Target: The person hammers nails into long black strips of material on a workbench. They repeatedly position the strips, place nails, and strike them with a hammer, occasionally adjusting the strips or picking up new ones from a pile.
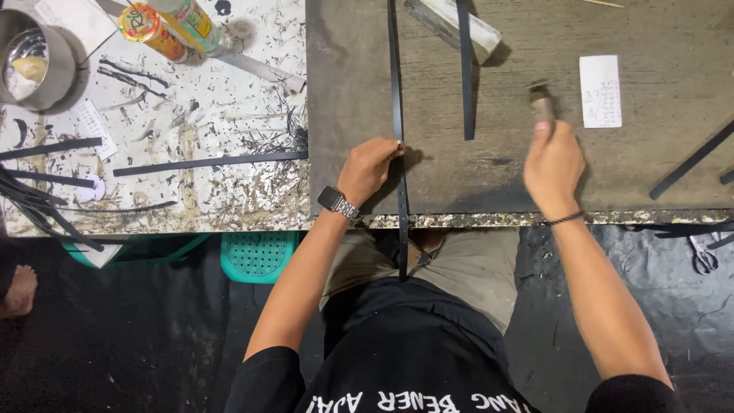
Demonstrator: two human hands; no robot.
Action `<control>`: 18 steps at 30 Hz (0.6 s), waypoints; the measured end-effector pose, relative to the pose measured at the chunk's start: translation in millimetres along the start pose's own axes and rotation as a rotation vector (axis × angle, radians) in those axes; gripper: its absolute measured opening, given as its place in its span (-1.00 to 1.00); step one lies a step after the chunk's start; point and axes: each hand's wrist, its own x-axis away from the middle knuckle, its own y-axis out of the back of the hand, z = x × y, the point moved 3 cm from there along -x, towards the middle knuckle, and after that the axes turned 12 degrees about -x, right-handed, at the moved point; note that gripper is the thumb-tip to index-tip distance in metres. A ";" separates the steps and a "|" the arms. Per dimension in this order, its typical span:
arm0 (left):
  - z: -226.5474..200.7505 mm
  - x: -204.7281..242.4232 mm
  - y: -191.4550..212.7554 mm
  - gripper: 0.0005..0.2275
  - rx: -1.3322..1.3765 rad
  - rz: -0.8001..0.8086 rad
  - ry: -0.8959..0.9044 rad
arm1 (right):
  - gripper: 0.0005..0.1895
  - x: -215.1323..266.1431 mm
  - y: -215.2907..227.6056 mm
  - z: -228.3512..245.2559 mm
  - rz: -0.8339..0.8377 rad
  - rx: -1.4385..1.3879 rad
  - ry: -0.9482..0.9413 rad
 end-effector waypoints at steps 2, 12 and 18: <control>5.9 5.6 -5.7 -0.84 -0.104 0.037 -0.033 | -0.41 3.9 -2.0 -12.4 0.081 -0.505 -0.104; 4.6 1.1 -4.7 -0.86 -0.041 0.054 0.010 | -0.70 28.5 34.4 111.9 0.216 -0.686 0.175; 9.2 -1.8 0.7 -0.89 0.111 0.076 0.137 | -0.66 27.0 15.2 106.3 0.046 -0.375 0.300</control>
